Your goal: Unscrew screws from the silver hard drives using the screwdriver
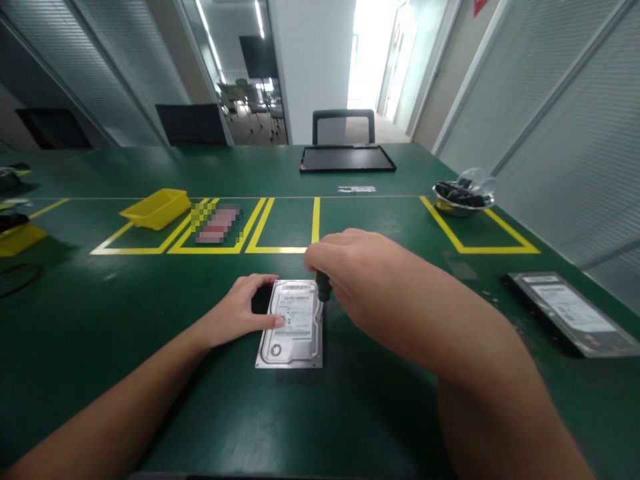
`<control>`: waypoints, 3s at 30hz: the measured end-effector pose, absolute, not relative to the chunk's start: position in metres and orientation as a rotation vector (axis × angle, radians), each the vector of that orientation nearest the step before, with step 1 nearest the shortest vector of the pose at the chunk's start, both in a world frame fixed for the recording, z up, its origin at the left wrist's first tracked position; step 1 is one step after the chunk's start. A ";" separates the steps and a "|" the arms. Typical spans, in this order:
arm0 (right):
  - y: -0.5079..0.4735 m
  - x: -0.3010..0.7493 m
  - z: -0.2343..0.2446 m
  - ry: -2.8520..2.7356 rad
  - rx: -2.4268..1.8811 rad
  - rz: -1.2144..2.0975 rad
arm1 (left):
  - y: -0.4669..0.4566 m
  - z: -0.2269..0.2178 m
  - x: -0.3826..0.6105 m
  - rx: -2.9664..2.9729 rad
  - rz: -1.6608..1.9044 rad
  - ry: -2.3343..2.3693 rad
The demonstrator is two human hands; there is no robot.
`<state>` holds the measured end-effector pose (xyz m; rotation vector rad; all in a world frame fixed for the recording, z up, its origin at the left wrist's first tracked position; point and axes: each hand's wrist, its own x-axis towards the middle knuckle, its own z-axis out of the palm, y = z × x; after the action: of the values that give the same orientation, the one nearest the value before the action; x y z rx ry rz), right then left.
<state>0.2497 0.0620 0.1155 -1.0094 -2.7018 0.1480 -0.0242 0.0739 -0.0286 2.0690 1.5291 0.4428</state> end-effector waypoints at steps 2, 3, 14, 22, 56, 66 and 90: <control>0.061 0.250 0.117 -2.712 -1.012 0.176 | 0.074 -0.029 -0.024 2.074 0.447 1.535; 0.060 0.250 0.118 -2.718 -1.007 0.198 | 0.074 -0.028 -0.024 2.076 0.449 1.538; 0.062 0.247 0.117 -2.672 -1.050 0.147 | 0.073 -0.027 -0.024 2.062 0.440 1.530; 0.062 0.251 0.120 -2.709 -0.990 0.203 | 0.075 -0.030 -0.025 2.071 0.460 1.514; 0.059 0.242 0.120 -2.712 -1.115 0.174 | 0.074 -0.027 -0.022 2.075 0.455 1.526; 0.062 0.248 0.118 -2.731 -1.097 0.108 | 0.074 -0.029 -0.023 2.086 0.465 1.520; 0.059 0.244 0.119 -2.740 -1.047 0.209 | 0.075 -0.029 -0.024 2.077 0.455 1.518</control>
<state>0.2436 0.0586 0.1195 -1.0472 -2.7398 0.2094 -0.0238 0.0753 -0.0286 2.0770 1.5184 0.4554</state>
